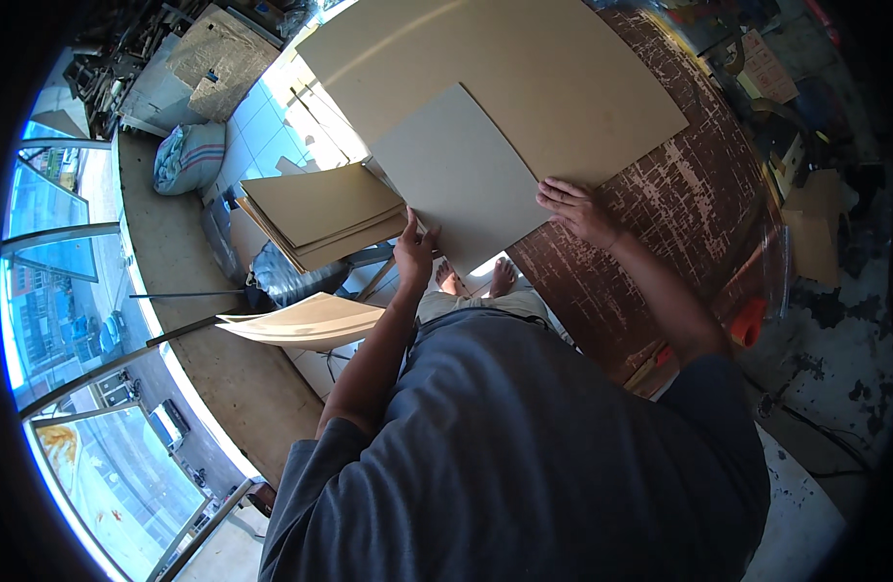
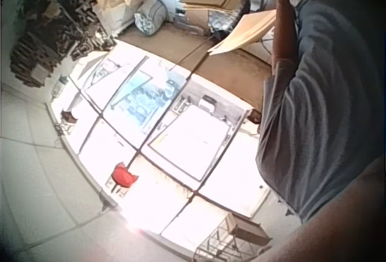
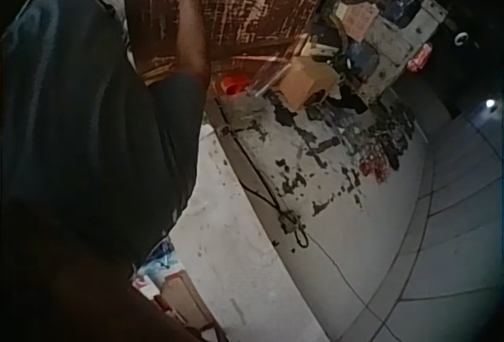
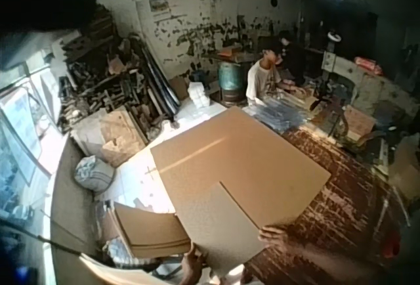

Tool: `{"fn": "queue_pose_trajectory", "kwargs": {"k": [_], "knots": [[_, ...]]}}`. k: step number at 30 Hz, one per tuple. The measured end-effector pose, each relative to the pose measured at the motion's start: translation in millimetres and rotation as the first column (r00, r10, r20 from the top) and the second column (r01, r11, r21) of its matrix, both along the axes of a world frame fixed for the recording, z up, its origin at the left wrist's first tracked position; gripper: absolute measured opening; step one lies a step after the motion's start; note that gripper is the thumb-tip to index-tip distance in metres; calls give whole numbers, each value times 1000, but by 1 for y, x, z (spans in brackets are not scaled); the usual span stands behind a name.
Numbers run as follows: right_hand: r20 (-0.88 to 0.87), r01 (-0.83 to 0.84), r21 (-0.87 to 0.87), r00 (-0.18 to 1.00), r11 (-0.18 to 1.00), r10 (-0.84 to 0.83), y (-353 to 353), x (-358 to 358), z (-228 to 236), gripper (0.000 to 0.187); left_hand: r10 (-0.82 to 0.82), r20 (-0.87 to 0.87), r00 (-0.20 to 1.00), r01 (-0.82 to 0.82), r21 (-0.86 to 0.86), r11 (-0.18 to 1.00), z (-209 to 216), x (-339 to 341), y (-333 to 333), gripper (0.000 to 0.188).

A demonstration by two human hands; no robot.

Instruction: The person cuts a large cardboard sheet along a wooden straightedge using a utility knife, clears the excess strip, and then uses a smaller cardboard template to cut the sheet further.

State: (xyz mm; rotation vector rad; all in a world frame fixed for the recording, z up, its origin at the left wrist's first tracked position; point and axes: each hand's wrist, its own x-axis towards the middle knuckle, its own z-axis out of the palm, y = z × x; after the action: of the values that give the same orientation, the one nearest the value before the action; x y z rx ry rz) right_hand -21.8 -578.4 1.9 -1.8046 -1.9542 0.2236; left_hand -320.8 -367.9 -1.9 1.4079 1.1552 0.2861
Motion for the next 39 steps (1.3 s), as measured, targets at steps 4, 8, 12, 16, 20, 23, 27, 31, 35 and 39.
{"fn": "queue_pose_trajectory", "kwargs": {"k": [4,8,12,16,20,23,27,31,35,39], "knots": [[22,2,-9,1000,1000,-1,1,-2,5,48,29,-7,1000,-29,-10,1000,-2,-3,-2,71],[-27,13,-17,1000,1000,-14,1,-3,5,47,74,55,996,-75,8,997,-2,-3,-9,71],[-34,28,-30,999,999,-29,0,-3,6,47,-66,-177,982,82,81,993,15,-10,-23,77],[-39,5,-28,999,1000,-6,1,-2,8,47,-166,-150,975,168,0,986,16,-19,-37,83],[-34,1,-29,999,1000,-2,2,-2,8,46,-157,-150,976,156,-17,988,21,-16,-40,81],[-36,6,-31,999,1000,-7,2,-2,9,45,-172,-179,969,176,4,984,25,-17,-43,79],[-55,-4,-20,998,1000,3,2,-3,9,45,-156,-163,974,163,28,986,22,-18,-48,77],[-60,1,-27,998,1000,-3,1,-2,8,45,-164,-212,963,178,53,983,24,-16,-50,73],[-73,4,-32,997,999,-6,0,-2,8,44,-159,-205,966,173,53,983,23,-18,-52,71],[-83,8,-35,997,999,-11,-1,0,2,44,-154,-153,976,159,21,987,19,-19,-53,73]]}}
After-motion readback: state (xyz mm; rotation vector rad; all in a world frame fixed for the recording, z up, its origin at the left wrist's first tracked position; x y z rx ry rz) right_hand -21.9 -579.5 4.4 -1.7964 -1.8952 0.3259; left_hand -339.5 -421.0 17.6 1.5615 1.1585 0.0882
